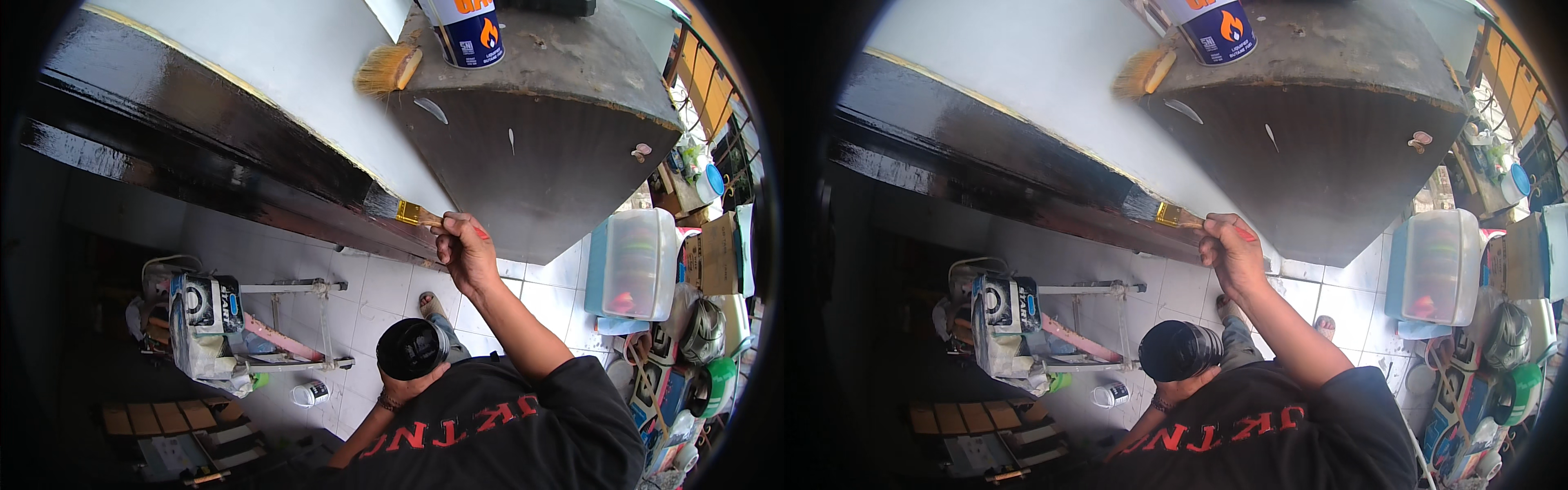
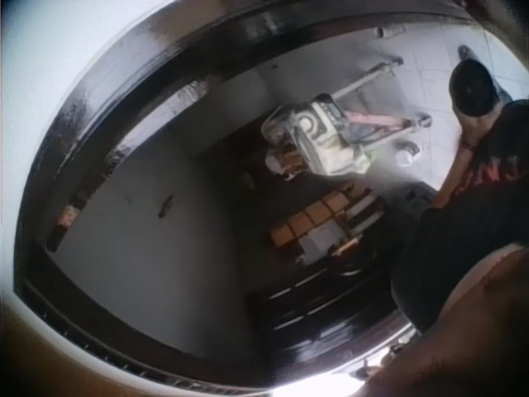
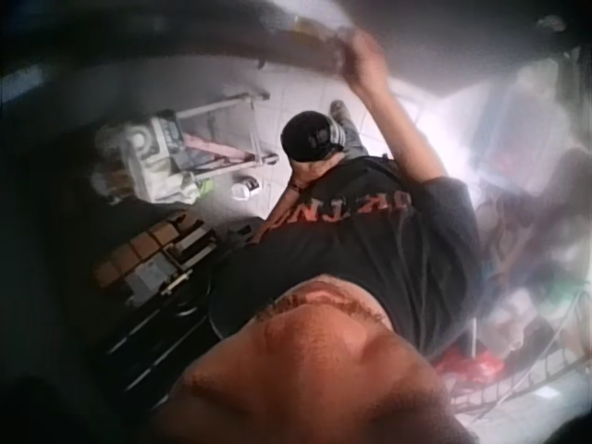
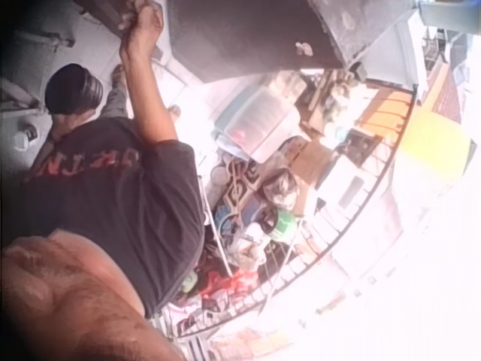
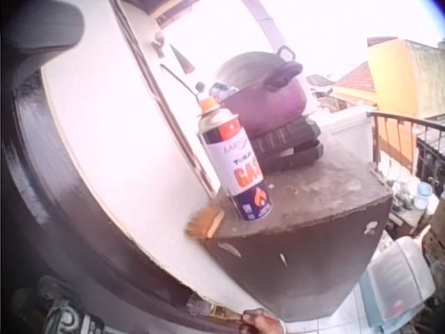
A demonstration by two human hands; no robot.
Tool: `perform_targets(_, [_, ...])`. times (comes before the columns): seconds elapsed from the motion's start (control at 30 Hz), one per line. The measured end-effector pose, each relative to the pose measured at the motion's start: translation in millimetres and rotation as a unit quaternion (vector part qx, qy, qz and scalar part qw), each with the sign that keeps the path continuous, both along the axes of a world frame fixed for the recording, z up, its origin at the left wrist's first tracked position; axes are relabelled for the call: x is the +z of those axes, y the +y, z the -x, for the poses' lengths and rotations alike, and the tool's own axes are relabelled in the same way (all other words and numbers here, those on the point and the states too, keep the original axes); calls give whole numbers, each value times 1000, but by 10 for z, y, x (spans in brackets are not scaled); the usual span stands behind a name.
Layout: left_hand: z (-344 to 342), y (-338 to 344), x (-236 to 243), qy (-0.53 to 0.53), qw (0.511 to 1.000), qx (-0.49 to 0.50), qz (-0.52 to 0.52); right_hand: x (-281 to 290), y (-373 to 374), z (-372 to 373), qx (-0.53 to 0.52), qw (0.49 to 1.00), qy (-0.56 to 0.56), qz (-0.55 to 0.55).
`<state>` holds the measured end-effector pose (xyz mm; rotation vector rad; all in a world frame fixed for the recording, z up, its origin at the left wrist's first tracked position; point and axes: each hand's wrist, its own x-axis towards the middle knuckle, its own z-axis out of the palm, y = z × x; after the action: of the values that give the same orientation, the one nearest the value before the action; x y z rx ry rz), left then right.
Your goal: The person paints a door frame with black paint using a brush. They repeatedly dip the brush into a paint can and apply paint to the vertical and horizontal sections of the frame.
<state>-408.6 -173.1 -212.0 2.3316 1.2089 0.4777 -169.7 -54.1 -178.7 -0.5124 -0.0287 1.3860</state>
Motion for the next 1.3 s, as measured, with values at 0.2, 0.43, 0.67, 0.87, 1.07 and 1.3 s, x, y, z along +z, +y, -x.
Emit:
perform_targets(0.2, [-103,47,60,-44,999,13,11,234,-173,-224,-23,996,-2,-81])
perform_targets(0.43, [-68,28,-70,-8,999,1,36,546,128,-83,1,989,-1,-147])
perform_targets(0.67, [-51,59,-41,18,997,-34,-64,36,158,6,11,997,-26,-78])
perform_targets(0.87, [-47,60,-112,26,997,-49,-51,-227,-54,-72,-17,998,-52,-14])
perform_targets(1.07, [-96,44,-97,11,999,-42,-31,303,-159,-212,-35,988,-5,-149])
perform_targets(1.3, [-199,75,66,-5,999,-15,-41,937,269,17,-4,985,-8,-170])
